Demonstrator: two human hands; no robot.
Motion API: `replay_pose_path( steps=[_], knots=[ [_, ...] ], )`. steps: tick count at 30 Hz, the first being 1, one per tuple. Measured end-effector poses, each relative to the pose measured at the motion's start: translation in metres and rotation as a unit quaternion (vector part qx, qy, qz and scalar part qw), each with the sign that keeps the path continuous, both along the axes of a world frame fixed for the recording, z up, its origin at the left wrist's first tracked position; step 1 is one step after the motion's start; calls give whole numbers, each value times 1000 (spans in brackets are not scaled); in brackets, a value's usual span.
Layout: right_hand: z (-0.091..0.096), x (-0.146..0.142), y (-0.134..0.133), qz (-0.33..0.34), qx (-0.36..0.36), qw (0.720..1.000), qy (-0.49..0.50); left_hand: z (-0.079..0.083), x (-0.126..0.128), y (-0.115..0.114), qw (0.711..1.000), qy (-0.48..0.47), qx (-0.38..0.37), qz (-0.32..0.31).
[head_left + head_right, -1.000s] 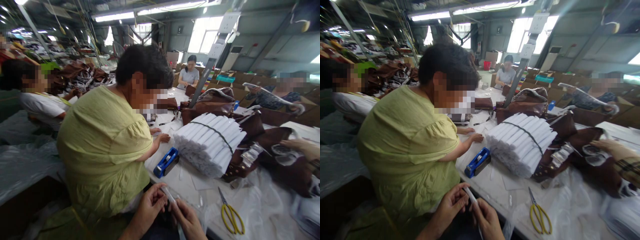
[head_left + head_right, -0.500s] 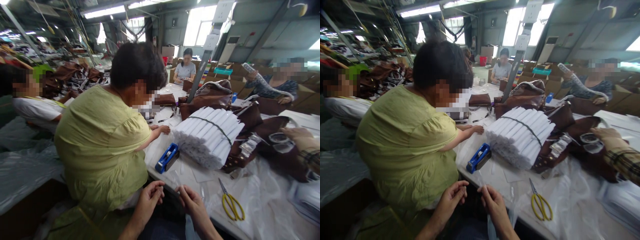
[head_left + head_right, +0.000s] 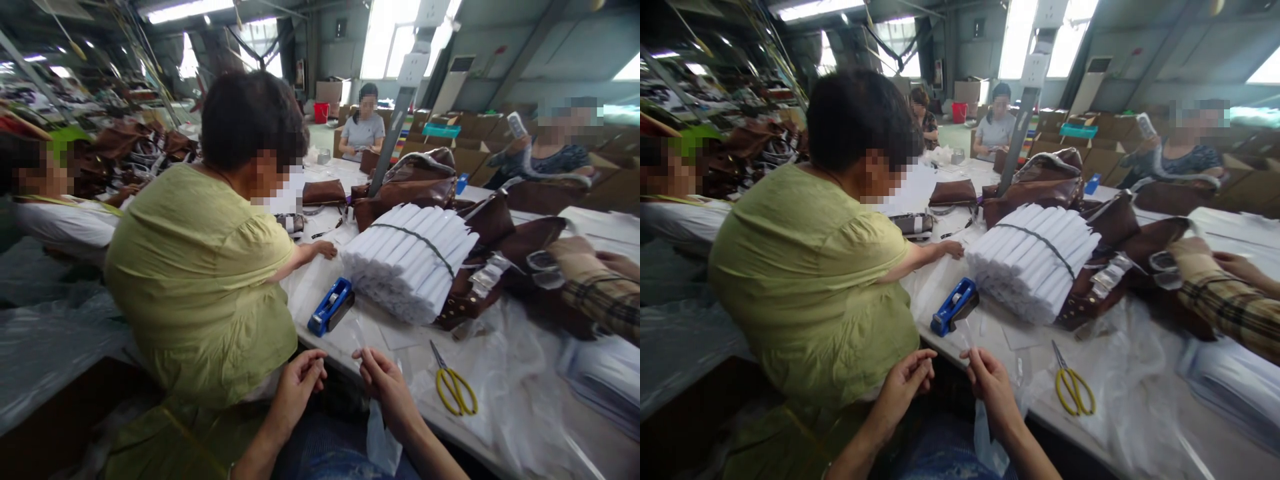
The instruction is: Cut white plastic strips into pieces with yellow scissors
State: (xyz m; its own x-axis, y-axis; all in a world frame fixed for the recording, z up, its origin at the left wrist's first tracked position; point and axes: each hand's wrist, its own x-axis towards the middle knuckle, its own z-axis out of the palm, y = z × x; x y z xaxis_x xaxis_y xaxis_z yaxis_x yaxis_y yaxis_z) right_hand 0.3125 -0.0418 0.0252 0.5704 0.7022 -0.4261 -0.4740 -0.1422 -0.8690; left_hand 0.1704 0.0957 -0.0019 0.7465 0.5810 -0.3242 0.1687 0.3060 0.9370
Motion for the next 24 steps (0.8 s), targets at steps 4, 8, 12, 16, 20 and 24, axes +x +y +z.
replay_pose_path(
  steps=[4,8,12,16,20,24],
  knots=[
    [-3,3,-4,-10,8,1000,3,-2,4,0,1000,4,-2,-8],
    [-3,9,-7,-29,20,999,1,1,9,2,1000,8,15,-14],
    [2,14,-13,-40,22,999,4,6,13,4,999,8,33,-16],
    [7,16,-25,-62,24,998,8,7,6,8,999,21,43,-4],
    [3,16,-44,-94,6,995,17,-3,-12,18,995,70,48,59],
    [-12,13,-65,-127,-11,991,47,-16,-33,28,984,120,58,118]
  ],
)
